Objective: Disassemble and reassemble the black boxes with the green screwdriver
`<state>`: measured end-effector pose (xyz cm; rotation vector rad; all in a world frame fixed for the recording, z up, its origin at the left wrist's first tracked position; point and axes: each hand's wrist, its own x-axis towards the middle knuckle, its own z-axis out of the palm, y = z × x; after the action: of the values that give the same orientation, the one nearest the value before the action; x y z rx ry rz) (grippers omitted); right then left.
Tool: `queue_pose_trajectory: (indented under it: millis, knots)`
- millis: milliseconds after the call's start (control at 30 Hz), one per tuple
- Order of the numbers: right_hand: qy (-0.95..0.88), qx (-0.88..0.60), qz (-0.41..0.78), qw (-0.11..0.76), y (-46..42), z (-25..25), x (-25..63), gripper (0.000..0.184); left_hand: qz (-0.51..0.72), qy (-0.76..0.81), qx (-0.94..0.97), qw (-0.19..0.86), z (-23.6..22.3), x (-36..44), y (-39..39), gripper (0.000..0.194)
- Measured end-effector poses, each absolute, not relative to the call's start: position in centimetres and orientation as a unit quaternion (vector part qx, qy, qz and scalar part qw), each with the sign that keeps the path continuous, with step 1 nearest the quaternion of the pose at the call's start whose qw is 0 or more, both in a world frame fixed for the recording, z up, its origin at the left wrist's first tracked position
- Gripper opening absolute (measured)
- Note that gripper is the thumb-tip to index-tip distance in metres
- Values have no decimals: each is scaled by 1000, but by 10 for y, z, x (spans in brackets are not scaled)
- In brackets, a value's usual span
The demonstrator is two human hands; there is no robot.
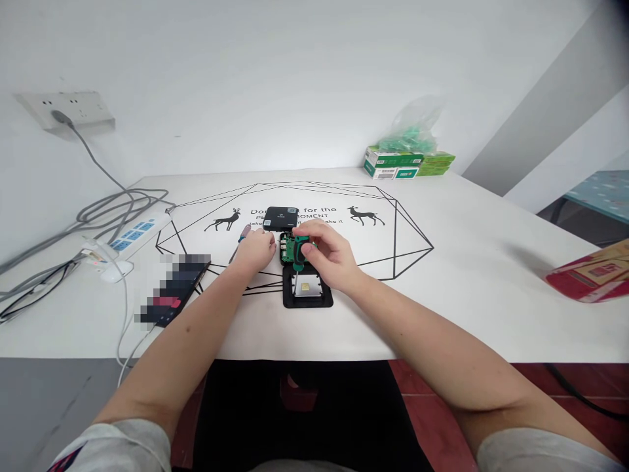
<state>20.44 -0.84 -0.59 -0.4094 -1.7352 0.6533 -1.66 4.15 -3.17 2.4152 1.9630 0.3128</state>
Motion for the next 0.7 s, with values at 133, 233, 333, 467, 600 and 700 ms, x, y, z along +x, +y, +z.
queue_pose_trajectory:
  millis: [133,233,333,467,600,700]
  knots:
    - [-747,-164,267,586,-9,-4,205,31,95,632,769,10,-29,-16,40,26]
    - [-755,-143,280,575,-11,1,209,28,95,627,773,15,-29,-17,40,27]
    - [-756,-152,283,570,-10,4,211,28,96,629,771,13,-30,-18,41,27]
    - [-731,-172,295,590,-8,2,208,23,98,632,769,8,-32,-18,44,25]
    - [-684,-152,387,599,-9,-5,201,28,104,632,768,14,-31,-18,45,23]
    - [-673,-155,415,593,-11,-9,198,35,109,635,764,19,-31,-18,46,20]
